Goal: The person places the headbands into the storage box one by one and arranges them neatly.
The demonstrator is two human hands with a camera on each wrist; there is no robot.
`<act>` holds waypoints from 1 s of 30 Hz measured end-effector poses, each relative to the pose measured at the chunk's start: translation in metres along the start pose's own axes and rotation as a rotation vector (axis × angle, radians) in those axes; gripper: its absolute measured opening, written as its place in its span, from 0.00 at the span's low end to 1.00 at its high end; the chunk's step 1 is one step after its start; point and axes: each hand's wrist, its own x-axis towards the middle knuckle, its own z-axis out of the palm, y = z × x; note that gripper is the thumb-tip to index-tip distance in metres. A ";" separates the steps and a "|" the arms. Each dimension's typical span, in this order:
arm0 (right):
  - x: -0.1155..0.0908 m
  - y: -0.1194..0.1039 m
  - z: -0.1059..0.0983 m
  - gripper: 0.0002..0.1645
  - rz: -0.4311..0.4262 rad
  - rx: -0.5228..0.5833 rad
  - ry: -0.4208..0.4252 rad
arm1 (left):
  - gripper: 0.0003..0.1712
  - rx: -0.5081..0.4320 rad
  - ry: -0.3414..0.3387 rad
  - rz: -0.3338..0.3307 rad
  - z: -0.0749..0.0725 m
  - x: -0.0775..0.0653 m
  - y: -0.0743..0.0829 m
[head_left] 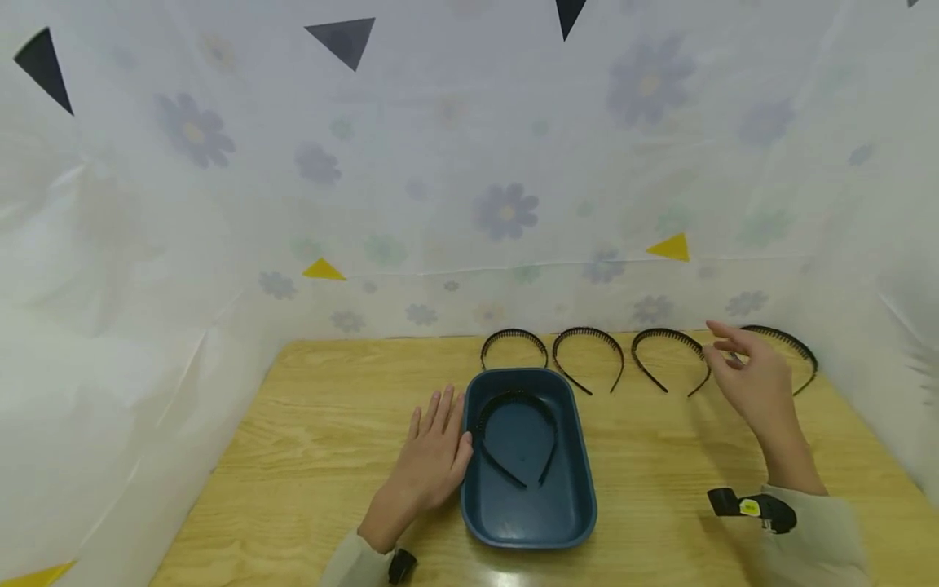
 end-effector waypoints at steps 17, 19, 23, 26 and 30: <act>0.000 0.042 -0.040 0.28 0.101 -0.104 0.093 | 0.35 -0.011 0.011 0.008 0.003 -0.001 -0.002; -0.001 0.049 -0.044 0.28 0.128 -0.131 0.096 | 0.35 -0.013 0.017 0.012 0.003 -0.001 -0.002; 0.000 0.064 -0.048 0.29 0.189 -0.167 0.096 | 0.35 -0.021 0.022 0.013 0.003 -0.002 -0.002; 0.001 0.075 -0.050 0.29 0.233 -0.165 0.093 | 0.35 -0.015 0.015 0.006 0.002 -0.002 -0.001; 0.000 0.089 -0.052 0.30 0.292 -0.154 0.097 | 0.35 -0.004 0.001 0.000 0.001 -0.001 -0.002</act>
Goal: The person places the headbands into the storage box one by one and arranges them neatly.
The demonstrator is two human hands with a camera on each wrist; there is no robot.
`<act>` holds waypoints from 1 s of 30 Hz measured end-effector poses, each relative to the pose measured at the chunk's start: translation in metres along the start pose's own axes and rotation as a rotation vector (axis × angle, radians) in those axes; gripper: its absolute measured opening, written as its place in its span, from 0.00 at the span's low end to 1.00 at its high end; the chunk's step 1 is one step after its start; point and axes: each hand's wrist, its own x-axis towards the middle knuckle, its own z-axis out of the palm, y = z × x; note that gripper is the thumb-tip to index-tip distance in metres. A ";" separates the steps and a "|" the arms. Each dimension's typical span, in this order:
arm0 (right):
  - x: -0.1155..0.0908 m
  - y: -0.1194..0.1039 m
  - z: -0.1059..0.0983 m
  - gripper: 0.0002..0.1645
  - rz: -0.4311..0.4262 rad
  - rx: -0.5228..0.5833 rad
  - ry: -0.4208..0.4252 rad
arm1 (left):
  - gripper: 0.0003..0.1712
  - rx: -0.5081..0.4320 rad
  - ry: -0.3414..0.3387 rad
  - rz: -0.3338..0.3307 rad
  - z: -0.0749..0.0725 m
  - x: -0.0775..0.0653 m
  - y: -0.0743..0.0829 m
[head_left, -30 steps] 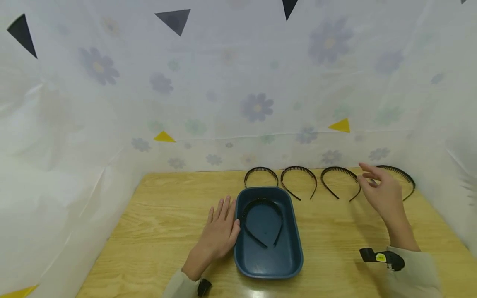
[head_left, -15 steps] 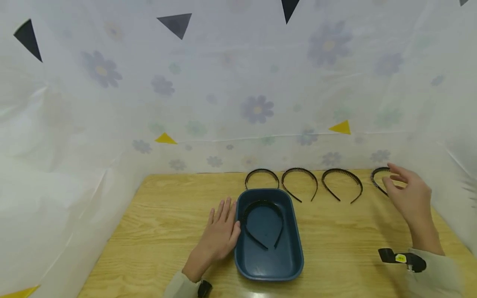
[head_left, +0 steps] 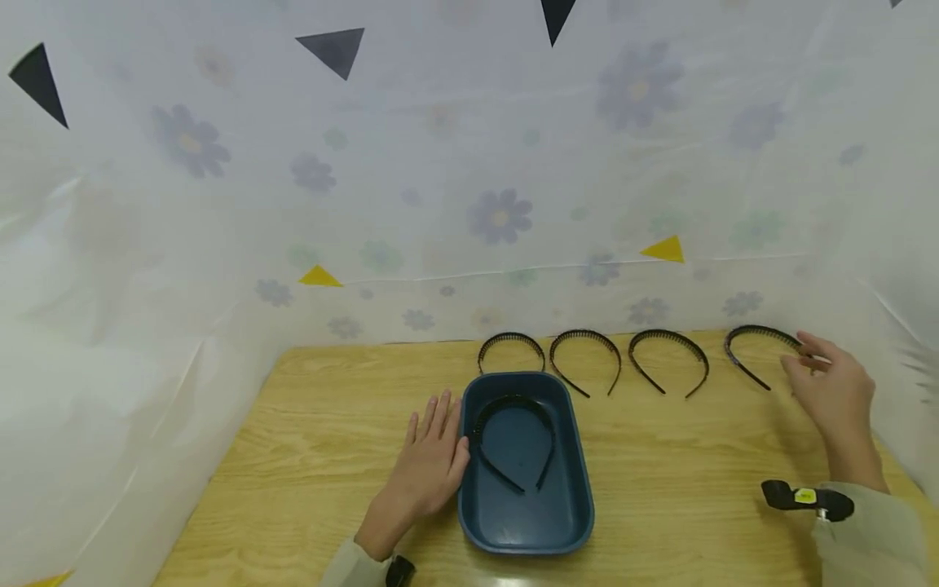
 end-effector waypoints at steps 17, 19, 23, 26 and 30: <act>0.014 0.037 0.001 0.36 0.189 -0.032 -0.104 | 0.35 -0.033 0.041 0.036 0.000 -0.001 -0.003; 0.016 0.038 0.001 0.36 0.207 -0.045 -0.111 | 0.35 -0.022 0.049 0.035 -0.001 0.000 -0.003; 0.018 0.043 0.004 0.36 0.205 -0.039 -0.122 | 0.35 0.017 0.037 0.014 -0.002 0.002 -0.004; 0.017 0.048 0.003 0.37 0.220 -0.006 -0.169 | 0.35 0.026 0.018 0.005 -0.002 0.002 -0.004; 0.011 0.056 0.000 0.42 0.286 0.027 -0.264 | 0.36 0.019 0.014 0.004 0.002 0.001 -0.003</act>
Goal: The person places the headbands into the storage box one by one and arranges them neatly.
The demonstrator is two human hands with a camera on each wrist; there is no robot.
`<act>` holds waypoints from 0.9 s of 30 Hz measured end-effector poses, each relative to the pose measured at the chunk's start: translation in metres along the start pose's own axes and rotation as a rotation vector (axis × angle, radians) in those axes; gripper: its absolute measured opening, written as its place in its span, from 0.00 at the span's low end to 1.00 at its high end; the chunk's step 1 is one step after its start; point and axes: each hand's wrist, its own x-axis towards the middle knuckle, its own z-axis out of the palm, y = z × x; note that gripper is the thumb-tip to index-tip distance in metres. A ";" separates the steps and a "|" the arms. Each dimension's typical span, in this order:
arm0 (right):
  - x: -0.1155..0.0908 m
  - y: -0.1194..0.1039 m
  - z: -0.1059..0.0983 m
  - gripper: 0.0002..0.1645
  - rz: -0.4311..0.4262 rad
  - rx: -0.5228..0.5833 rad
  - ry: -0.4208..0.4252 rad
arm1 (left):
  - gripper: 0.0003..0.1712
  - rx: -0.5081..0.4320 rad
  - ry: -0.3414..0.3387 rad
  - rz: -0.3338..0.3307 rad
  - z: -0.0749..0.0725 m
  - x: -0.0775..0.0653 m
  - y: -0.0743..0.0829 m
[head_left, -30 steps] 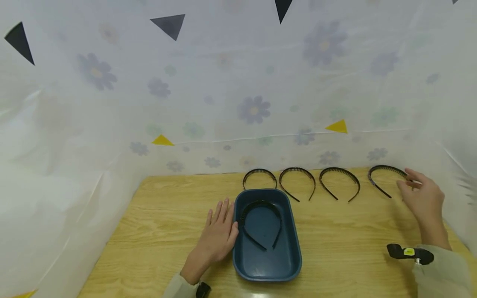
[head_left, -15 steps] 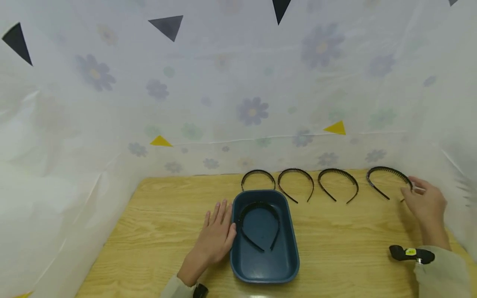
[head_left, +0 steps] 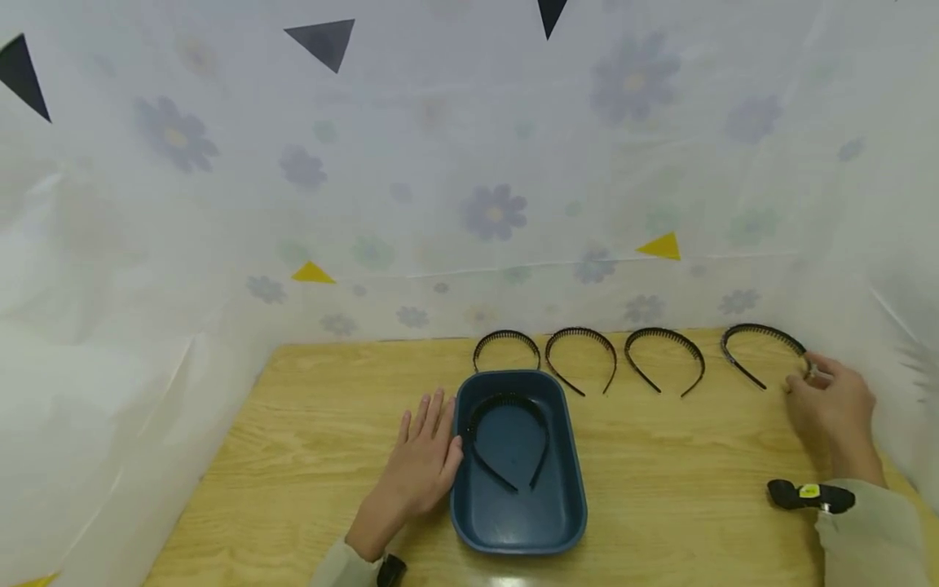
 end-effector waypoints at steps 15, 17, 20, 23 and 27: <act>0.005 0.019 -0.003 0.37 -0.128 -0.117 -0.019 | 0.35 -0.014 -0.019 0.001 -0.003 -0.004 0.005; 0.006 0.017 -0.002 0.36 -0.145 -0.139 -0.020 | 0.35 -0.018 -0.016 0.000 -0.004 -0.005 0.005; 0.006 0.014 -0.003 0.36 -0.143 -0.143 -0.034 | 0.35 -0.023 -0.014 0.000 -0.005 -0.005 0.005; 0.003 0.010 -0.004 0.36 -0.097 -0.119 -0.052 | 0.35 -0.033 -0.013 0.001 -0.005 -0.006 0.004; -0.003 0.006 -0.008 0.40 0.007 -0.024 -0.080 | 0.34 -0.040 -0.005 0.005 -0.004 -0.005 0.004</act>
